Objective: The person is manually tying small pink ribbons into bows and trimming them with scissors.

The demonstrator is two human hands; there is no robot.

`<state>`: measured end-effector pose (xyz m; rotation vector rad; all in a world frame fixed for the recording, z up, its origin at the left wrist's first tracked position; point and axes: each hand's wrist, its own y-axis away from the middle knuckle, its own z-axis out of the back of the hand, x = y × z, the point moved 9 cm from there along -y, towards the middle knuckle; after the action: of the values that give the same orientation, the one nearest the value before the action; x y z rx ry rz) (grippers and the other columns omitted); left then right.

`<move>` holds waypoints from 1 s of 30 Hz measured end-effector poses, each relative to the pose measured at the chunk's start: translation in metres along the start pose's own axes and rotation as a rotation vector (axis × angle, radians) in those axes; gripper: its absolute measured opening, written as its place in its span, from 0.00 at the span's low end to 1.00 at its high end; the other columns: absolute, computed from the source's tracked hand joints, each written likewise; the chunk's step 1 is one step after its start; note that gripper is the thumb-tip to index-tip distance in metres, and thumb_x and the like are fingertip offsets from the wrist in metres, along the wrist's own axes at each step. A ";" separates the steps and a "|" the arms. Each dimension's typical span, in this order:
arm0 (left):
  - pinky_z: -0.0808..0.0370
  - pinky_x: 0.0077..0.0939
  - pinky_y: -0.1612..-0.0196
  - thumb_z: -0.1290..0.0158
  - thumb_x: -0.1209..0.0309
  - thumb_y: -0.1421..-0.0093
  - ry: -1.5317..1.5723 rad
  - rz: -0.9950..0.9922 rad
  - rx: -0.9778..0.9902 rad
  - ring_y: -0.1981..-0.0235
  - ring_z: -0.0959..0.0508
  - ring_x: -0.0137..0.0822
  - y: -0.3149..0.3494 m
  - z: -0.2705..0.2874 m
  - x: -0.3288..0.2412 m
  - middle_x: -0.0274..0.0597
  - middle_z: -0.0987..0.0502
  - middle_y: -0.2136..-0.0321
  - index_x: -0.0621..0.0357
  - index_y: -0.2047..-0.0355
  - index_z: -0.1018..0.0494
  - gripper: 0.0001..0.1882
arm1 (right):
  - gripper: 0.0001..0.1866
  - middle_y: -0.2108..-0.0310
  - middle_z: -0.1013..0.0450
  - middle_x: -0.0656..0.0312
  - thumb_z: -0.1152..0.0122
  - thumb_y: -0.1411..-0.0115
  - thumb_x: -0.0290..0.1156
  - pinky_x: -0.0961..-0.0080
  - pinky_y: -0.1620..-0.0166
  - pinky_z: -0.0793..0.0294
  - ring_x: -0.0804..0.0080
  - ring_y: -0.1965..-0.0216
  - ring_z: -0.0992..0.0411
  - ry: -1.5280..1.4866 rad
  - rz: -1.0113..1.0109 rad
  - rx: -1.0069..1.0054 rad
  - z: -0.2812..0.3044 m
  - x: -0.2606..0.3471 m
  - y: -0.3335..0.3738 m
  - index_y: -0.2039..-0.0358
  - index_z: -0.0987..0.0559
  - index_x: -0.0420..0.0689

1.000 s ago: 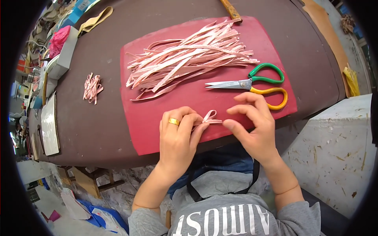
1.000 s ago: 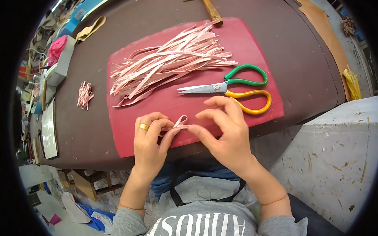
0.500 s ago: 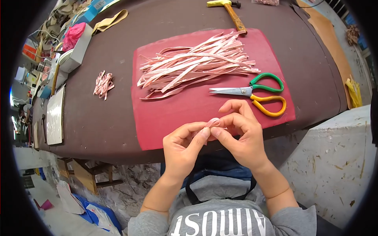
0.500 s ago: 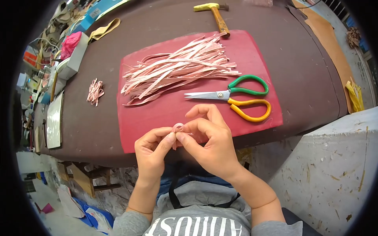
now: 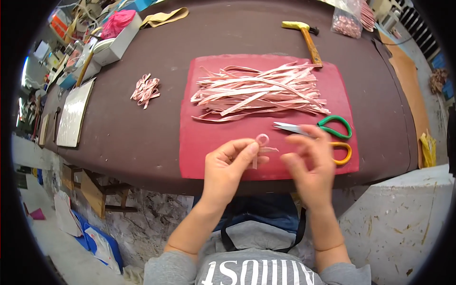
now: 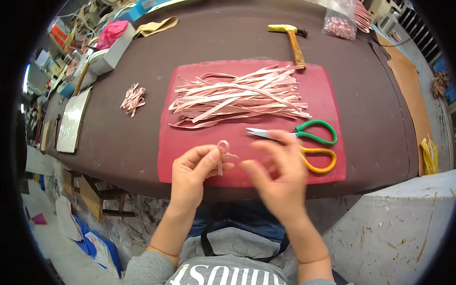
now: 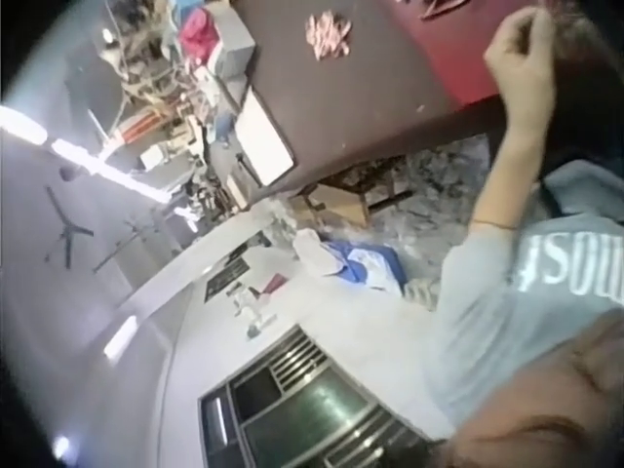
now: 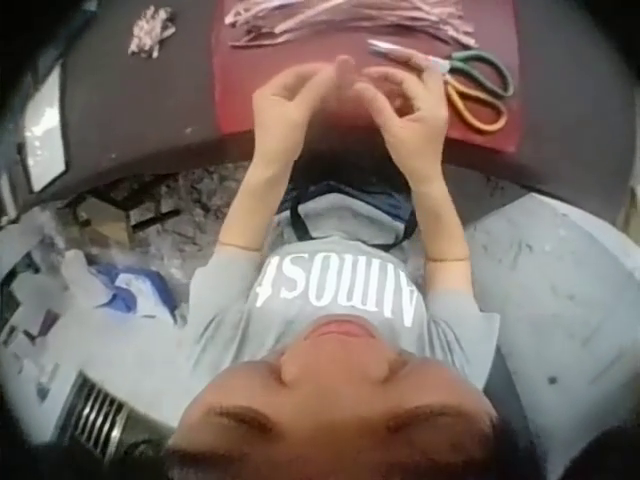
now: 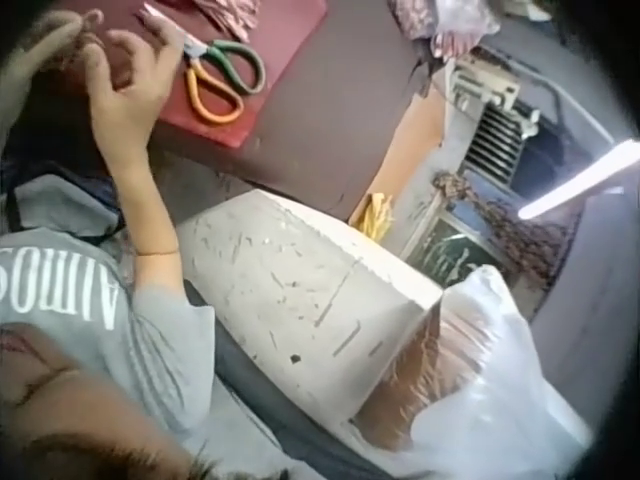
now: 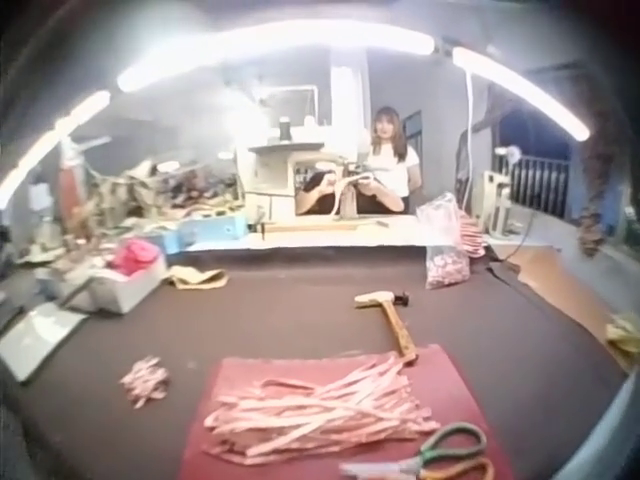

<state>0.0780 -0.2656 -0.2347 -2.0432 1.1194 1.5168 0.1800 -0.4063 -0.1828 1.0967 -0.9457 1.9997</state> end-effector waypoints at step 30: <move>0.21 0.19 0.72 0.47 0.79 0.40 0.144 0.136 0.031 0.69 0.18 0.35 0.053 0.049 -0.017 0.48 0.21 0.66 0.63 0.49 0.34 0.18 | 0.27 0.71 0.28 0.61 0.27 0.50 0.35 0.85 0.71 0.35 0.77 0.72 0.31 -0.438 -0.527 0.795 -0.026 -0.033 0.109 0.53 0.27 0.36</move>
<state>0.0038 -0.2583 -0.2277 -2.1213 1.3533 1.4227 0.0962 -0.4479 -0.2524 2.0194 0.0377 1.7163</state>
